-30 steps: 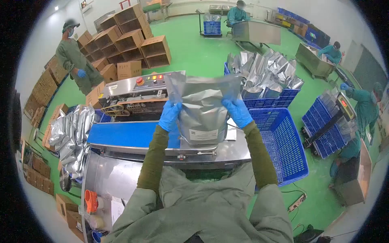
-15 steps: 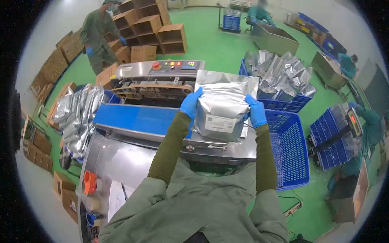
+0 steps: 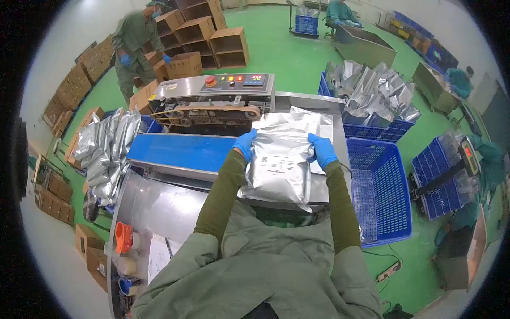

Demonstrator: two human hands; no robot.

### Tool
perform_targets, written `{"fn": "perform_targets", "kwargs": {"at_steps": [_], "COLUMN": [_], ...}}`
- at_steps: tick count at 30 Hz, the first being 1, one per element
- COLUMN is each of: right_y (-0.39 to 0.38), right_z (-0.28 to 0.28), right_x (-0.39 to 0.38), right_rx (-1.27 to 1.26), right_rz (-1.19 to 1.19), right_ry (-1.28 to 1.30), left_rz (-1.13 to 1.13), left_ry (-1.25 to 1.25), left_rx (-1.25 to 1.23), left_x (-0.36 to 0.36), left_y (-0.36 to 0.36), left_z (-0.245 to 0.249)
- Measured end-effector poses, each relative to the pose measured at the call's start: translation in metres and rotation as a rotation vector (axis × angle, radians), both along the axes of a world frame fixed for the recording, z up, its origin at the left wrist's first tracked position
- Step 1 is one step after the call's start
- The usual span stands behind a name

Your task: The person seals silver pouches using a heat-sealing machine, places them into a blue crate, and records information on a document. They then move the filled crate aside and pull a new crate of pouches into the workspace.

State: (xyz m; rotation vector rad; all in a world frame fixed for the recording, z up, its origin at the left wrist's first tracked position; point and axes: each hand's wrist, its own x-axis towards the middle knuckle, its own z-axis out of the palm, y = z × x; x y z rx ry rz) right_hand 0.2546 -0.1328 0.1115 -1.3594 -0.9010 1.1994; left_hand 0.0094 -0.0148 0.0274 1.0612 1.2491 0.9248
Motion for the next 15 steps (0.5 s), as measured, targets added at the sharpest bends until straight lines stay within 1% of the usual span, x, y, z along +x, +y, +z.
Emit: {"fn": "perform_targets", "kwargs": {"at_steps": [1, 3, 5, 6, 7, 8, 9, 10, 11, 12, 13, 14, 15], "right_y": [0.001, 0.016, 0.026, 0.032, 0.034, 0.024, 0.013, 0.002, -0.012, -0.028, -0.042, -0.06, -0.078], "right_z": [0.001, -0.012, -0.015, -0.017, -0.019, -0.004, 0.01, 0.017, 0.022, 0.026, 0.027, 0.026, 0.017], "right_x": [-0.006, -0.01, -0.021, -0.027, -0.029, -0.041, -0.048, -0.049, -0.046, -0.04, -0.031, -0.02, -0.007], "right_rx": [0.023, 0.026, -0.063, -0.042, -0.039, -0.1, -0.165, -0.131, -0.134, -0.044, 0.047, 0.016, -0.023], "right_rz": [-0.005, 0.007, 0.022, 0.058, 0.06, 0.109, 0.159, 0.236, 0.239, 0.253, 0.267, 0.222, 0.179], "right_ry": [0.045, 0.05, 0.001, -0.067, -0.066, -0.061, -0.054, -0.021, -0.016, -0.043, -0.073, -0.039, -0.005], "left_rz": [-0.004, -0.014, -0.044, -0.007, 0.03, 0.056, 0.056, 0.089, 0.123, 0.219, 0.312, 0.028, 0.164], "left_ry": [0.006, -0.045, -0.019, -0.002, 0.014, 0.029, 0.034, 0.216, 0.399, 0.116, -0.17, -0.756, -0.728], "left_rx": [0.001, -0.111, -0.095, -0.062, -0.031, -0.034, -0.037, -0.035, -0.033, -0.058, -0.08, 0.069, 0.215], "left_x": [-0.004, -0.02, -0.037, -0.044, -0.051, -0.061, -0.076, -0.093, -0.111, -0.127, -0.148, -0.21, -0.234], "left_y": [0.005, 0.014, 0.011, 0.012, 0.013, 0.023, 0.021, 0.013, 0.003, -0.017, -0.037, -0.031, -0.052], "left_z": [0.002, 0.017, 0.03, 0.033, 0.035, 0.023, 0.028, 0.04, 0.055, 0.075, 0.085, 0.042, 0.021]}}
